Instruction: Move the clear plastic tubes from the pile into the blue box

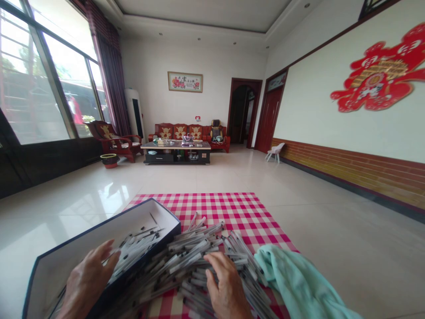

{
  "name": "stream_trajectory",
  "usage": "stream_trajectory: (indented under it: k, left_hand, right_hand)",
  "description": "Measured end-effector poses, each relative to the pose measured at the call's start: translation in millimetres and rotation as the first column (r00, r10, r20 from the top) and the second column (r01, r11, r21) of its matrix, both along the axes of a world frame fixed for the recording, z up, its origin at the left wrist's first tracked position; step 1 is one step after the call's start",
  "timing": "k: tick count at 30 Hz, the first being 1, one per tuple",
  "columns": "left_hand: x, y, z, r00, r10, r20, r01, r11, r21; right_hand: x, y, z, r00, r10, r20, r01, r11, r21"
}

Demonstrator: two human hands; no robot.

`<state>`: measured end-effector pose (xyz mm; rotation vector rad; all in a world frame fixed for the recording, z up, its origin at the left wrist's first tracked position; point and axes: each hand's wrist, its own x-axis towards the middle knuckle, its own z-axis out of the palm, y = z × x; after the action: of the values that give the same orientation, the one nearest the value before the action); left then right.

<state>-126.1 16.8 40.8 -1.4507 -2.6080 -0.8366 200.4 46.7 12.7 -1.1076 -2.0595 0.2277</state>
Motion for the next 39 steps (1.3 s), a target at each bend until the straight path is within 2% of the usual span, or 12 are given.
stream_trajectory:
  k: [2, 4, 7, 9, 11, 13, 15, 18, 27, 31, 35, 39]
  left_hand:
    - [7, -1, 1.0, 0.992, -0.014, -0.126, 0.019, 0.999, 0.038]
    - [16, -2, 3.2, 0.981, -0.051, -0.187, 0.072, 0.991, 0.109]
    - [34, -3, 6.9, 0.970, -0.209, -0.126, 0.228, 0.959, 0.167]
    - [49, -5, 8.1, 0.917, -0.397, -0.045, 0.399, 0.912, 0.094]
    - [64, -8, 7.8, 0.823, -0.568, 0.016, 0.569, 0.822, -0.016]
    - [78, -12, 6.1, 0.759, -0.651, 0.021, 0.648, 0.751, -0.128]
    - [89, -14, 3.9, 0.748, -0.664, -0.017, 0.642, 0.729, -0.239]
    - [98, -15, 1.2, 0.762, -0.644, -0.071, 0.578, 0.725, -0.375]
    - [107, -15, -2.1, 0.804, -0.591, -0.074, 0.486, 0.723, -0.491]
    - [99, -17, -2.1, 0.793, -0.602, -0.090, 0.503, 0.732, -0.460]
    - [84, -21, 6.0, 0.783, -0.615, -0.095, 0.526, 0.736, -0.426]
    - [82, -22, 12.5, 0.779, -0.626, -0.036, 0.591, 0.752, -0.294]
  right_hand:
    - [1, 1, -3.3, 1.000, -0.005, 0.004, 0.005, 1.000, -0.010]
    - [0, 2, -6.2, 1.000, -0.001, -0.005, 0.001, 1.000, -0.004]
    - [-5, 0, -11.5, 0.999, 0.020, -0.034, -0.019, 1.000, 0.017]
    - [-12, -5, -16.2, 0.998, 0.044, -0.041, -0.043, 0.999, 0.032]
    - [-21, -10, -21.6, 0.996, 0.087, -0.016, -0.086, 0.995, 0.048]
    - [-29, -15, -26.7, 0.992, 0.125, 0.030, -0.127, 0.990, 0.062]
    - [-35, -18, -30.9, 0.990, 0.128, 0.059, -0.132, 0.988, 0.078]
    - [-39, -19, -34.9, 0.991, 0.115, 0.071, -0.122, 0.987, 0.105]
    - [-34, -16, -38.8, 0.989, 0.124, 0.074, -0.133, 0.983, 0.129]
    - [-34, -16, -38.4, 0.991, 0.118, 0.068, -0.127, 0.983, 0.136]
    - [-34, -16, -38.6, 0.992, 0.121, 0.039, -0.124, 0.986, 0.113]
    - [-37, -16, -44.0, 0.986, 0.105, -0.129, -0.093, 0.991, 0.101]
